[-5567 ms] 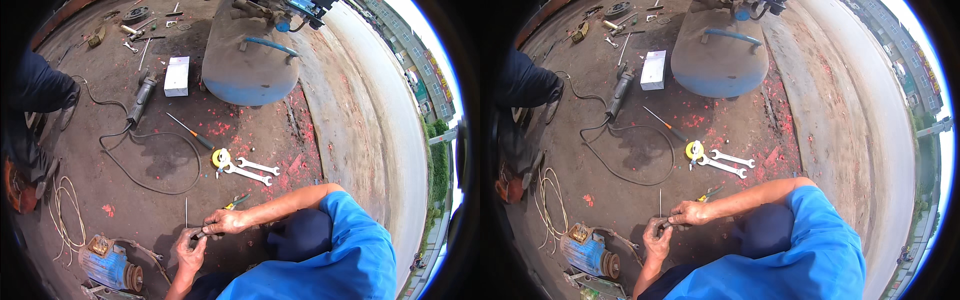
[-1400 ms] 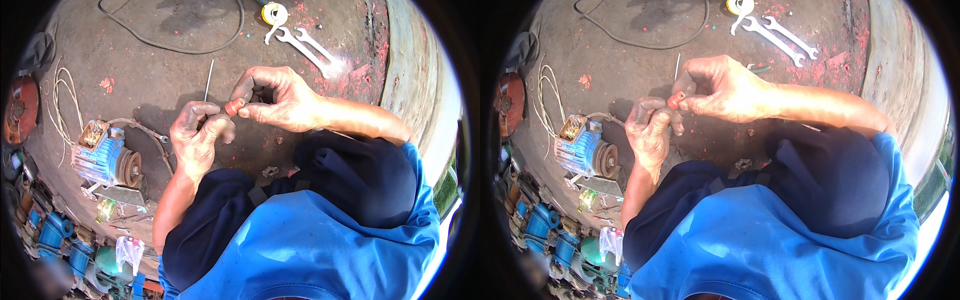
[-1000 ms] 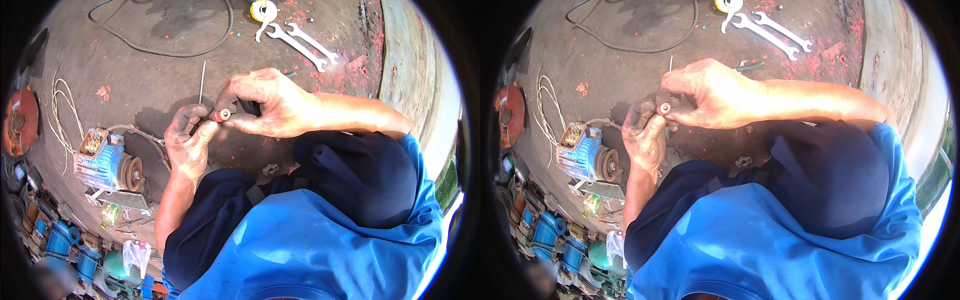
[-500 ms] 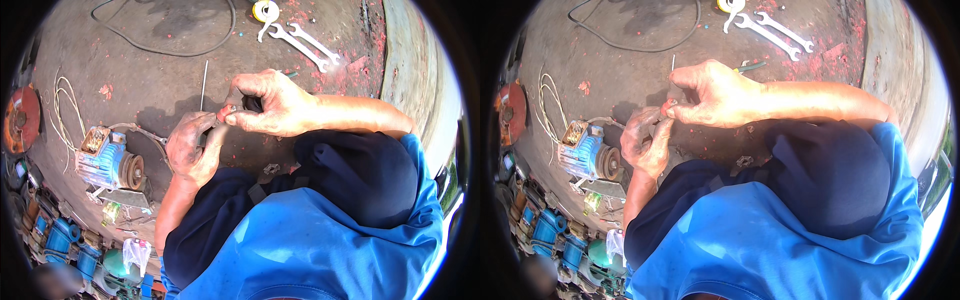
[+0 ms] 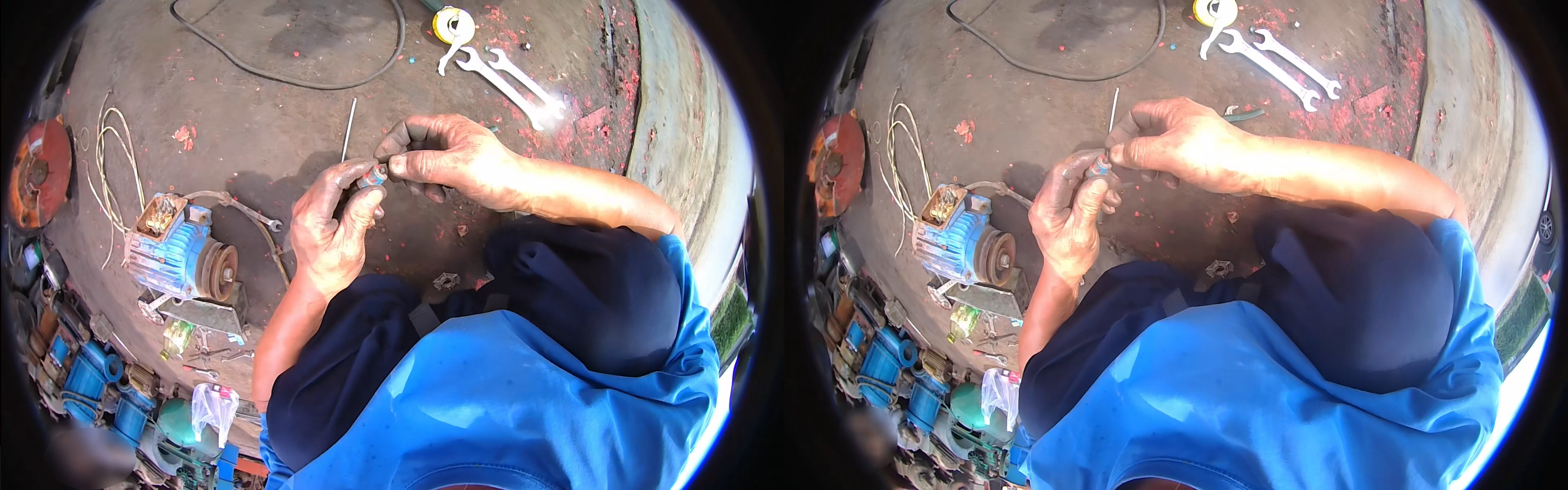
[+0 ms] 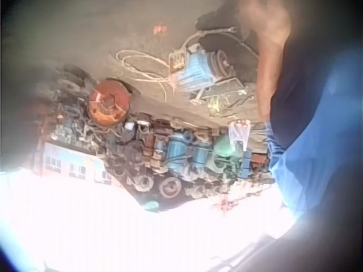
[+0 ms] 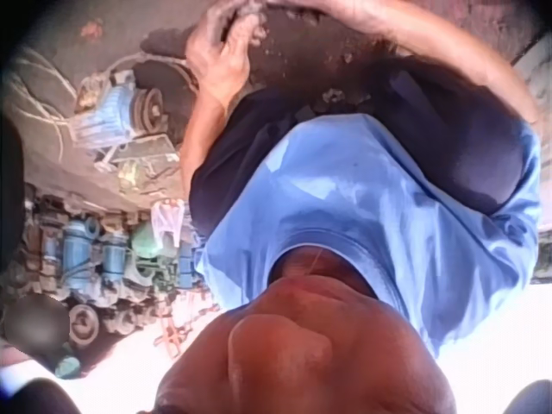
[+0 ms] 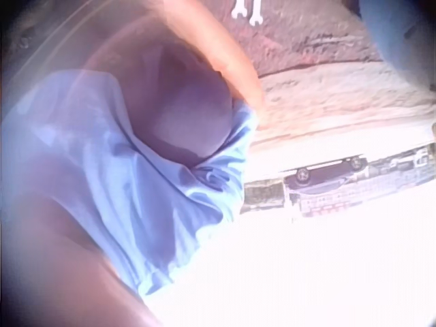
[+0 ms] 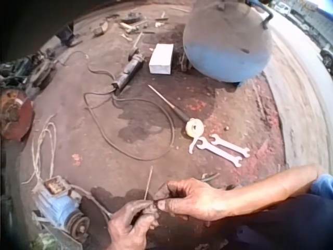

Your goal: The person uses pliers to strip and twist wires on a small cylindrical component, then wraps the connection with electrical tape. The work is performed on the floor in a workshop setting with tools and motor parts nearby.

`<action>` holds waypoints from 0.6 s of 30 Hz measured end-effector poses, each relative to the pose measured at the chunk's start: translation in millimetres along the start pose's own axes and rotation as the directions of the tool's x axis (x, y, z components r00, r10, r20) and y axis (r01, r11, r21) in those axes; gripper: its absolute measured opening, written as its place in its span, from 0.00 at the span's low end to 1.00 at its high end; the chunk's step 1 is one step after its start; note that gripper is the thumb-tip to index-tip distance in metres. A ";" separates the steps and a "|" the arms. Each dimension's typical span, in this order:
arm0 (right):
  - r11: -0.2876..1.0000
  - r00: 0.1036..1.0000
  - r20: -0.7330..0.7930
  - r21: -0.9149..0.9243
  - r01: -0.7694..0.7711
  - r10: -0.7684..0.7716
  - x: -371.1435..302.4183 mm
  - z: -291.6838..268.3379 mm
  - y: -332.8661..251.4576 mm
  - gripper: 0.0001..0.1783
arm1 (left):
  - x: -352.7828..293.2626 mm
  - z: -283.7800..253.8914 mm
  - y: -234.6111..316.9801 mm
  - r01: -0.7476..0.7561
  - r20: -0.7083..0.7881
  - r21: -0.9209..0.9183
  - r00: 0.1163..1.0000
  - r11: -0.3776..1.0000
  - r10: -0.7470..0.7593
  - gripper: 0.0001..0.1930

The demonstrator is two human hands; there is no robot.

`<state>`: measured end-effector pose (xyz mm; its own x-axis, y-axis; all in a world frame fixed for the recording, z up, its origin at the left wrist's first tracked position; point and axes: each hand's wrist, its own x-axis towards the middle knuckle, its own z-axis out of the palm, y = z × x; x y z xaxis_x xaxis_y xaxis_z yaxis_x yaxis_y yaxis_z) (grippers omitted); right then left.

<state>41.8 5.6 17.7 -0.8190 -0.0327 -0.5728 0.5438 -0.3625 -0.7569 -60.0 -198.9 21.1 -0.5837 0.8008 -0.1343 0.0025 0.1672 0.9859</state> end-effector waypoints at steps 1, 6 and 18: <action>0.994 0.999 -0.019 0.102 -0.030 0.032 0.1 -1.8 -1.4 0.12 | -3.8 -0.2 -0.5 0.173 0.010 -0.211 0.984 0.962 -0.175 0.16; 0.978 0.997 0.058 0.200 -0.063 0.052 0.2 -3.7 6.9 0.18 | 0.6 1.9 4.2 0.279 0.012 -0.591 0.941 0.757 -0.338 0.13; 0.996 0.993 -0.074 -0.030 0.086 -0.088 -1.1 -6.1 -14.4 0.11 | -3.0 1.1 1.0 0.168 -0.031 -0.450 0.979 0.877 -0.203 0.12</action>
<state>36.0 16.5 27.4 -0.8478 0.0688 -0.5258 0.4766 -0.3358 -0.8125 -57.3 -200.5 22.4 -0.5970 0.7319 -0.3284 -0.4610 0.0221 0.8871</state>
